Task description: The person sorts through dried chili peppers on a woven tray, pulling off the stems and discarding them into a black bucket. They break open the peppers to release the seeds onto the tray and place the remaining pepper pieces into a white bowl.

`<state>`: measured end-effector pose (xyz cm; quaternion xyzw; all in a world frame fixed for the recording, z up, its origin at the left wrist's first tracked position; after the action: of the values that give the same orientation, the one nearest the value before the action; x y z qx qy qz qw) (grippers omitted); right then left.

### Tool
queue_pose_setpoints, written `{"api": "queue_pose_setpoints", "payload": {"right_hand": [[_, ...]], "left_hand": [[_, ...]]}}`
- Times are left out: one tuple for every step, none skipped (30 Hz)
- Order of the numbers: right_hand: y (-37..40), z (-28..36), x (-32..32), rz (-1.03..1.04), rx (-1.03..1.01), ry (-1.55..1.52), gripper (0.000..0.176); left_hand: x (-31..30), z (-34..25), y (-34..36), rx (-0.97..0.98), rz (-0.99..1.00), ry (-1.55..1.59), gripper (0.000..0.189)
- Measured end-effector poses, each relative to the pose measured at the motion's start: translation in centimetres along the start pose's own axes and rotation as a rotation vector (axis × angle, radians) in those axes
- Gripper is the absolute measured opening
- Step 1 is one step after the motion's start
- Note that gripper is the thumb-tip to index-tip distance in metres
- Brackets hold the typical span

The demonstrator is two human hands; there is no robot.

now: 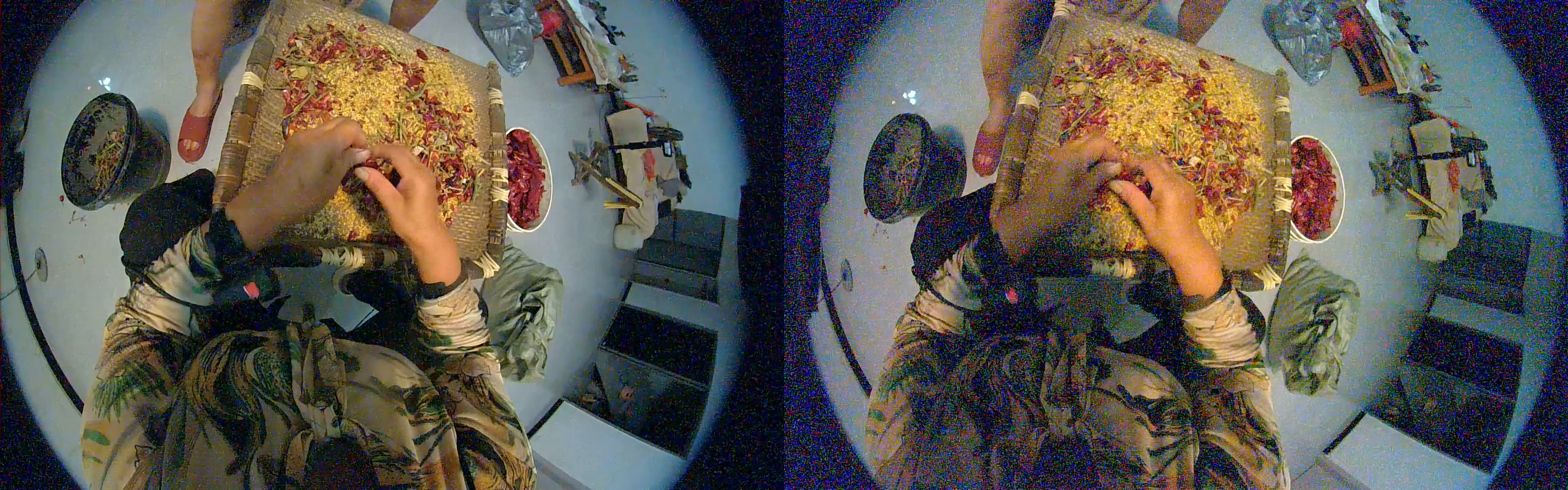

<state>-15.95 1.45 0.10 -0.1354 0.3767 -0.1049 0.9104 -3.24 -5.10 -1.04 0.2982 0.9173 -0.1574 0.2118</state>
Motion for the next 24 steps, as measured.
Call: {"api": "queue_pose_setpoints", "payload": {"right_hand": [[0.1,0.1,0.0,0.008,-0.029,0.010,0.022],[0.2,0.1,0.2,0.019,-0.057,0.018,0.021],[0.2,0.2,0.3,0.031,-0.085,0.026,0.020],[0.3,0.3,0.3,0.011,-0.084,0.035,0.019],[0.4,0.6,0.2,-0.010,-0.084,0.043,0.018],[0.5,0.9,0.1,-0.031,-0.084,0.053,0.016],[0.6,1.1,0.0,-0.042,-0.084,0.053,0.016],[0.6,1.2,0.0,-0.053,-0.085,0.054,0.015],[0.6,1.3,-0.1,-0.063,-0.085,0.054,0.015],[0.6,1.3,-0.1,-0.090,-0.105,0.047,0.015],[0.7,1.2,-0.1,-0.117,-0.126,0.041,0.015],[0.7,1.2,-0.1,-0.145,-0.146,0.034,0.014],[0.7,1.2,-0.3,-0.160,-0.133,0.017,0.015],[0.6,1.2,-0.4,-0.175,-0.121,0.000,0.015],[0.6,1.2,-0.6,-0.191,-0.108,-0.016,0.015],[0.6,0.7,-0.6,-0.177,-0.061,-0.053,0.015],[0.6,-0.2,-0.5,-0.163,-0.014,-0.090,0.016],[0.6,-0.8,-0.4,-0.148,0.033,-0.127,0.017],[0.6,-1.3,-0.3,-0.153,0.069,-0.158,0.017],[0.5,-1.6,-0.1,-0.156,0.105,-0.189,0.018],[0.5,-2.0,0.1,-0.157,0.140,-0.220,0.019],[0.4,-2.7,0.4,-0.135,0.194,-0.287,0.020],[0.4,-3.4,0.8,-0.113,0.250,-0.355,0.021],[0.4,-3.8,1.1,-0.091,0.308,-0.423,0.022]], "left_hand": [[-0.1,-0.3,0.1,0.058,-0.059,-0.017,0.015],[-0.2,-0.6,0.2,0.114,-0.119,-0.034,0.012],[-0.4,-0.8,0.3,0.168,-0.180,-0.050,0.010],[-0.2,-0.4,0.4,0.097,-0.164,0.068,0.011],[-0.1,-0.2,0.5,0.027,-0.148,0.186,0.012],[0.1,0.1,0.5,-0.042,-0.131,0.304,0.013],[0.6,0.5,0.5,-0.111,-0.108,0.445,0.013],[1.1,0.9,0.3,-0.181,-0.084,0.585,0.014],[1.4,1.0,0.3,-0.251,-0.060,0.726,0.015],[1.6,1.2,0.4,-0.338,-0.009,0.814,0.015],[1.6,1.3,0.6,-0.426,0.042,0.901,0.014],[1.7,1.5,0.8,-0.514,0.095,0.986,0.014],[2.0,2.1,0.7,-0.484,0.134,1.164,0.012],[2.5,3.4,0.5,-0.449,0.173,1.342,0.011],[2.2,3.0,0.0,-0.411,0.213,1.518,0.009],[1.8,3.1,-0.2,-0.385,0.178,1.510,0.009],[1.1,3.2,-0.5,-0.358,0.144,1.502,0.009],[0.3,2.8,-0.7,-0.331,0.109,1.493,0.010],[0.0,2.7,-0.7,-0.373,0.063,1.484,0.010],[-0.2,2.5,-0.6,-0.414,0.016,1.474,0.011],[-0.4,2.4,-0.6,-0.455,-0.032,1.465,0.011],[-0.7,2.3,-0.7,-0.456,-0.068,1.466,0.013],[-1.0,2.2,-0.9,-0.458,-0.104,1.466,0.014],[-1.2,2.3,-1.0,-0.463,-0.138,1.465,0.016]]}}
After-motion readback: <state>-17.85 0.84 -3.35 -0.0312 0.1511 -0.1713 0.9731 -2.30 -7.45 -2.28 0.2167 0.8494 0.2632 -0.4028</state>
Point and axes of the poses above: each hand's wrist, its own y-axis away from the middle knuckle, its own x-axis out of the palm, z = x × y, the point moved 5 cm from there along -y, towards the middle knuckle, and after that the axes turned 4 degrees about -z, right-handed, at the moved point
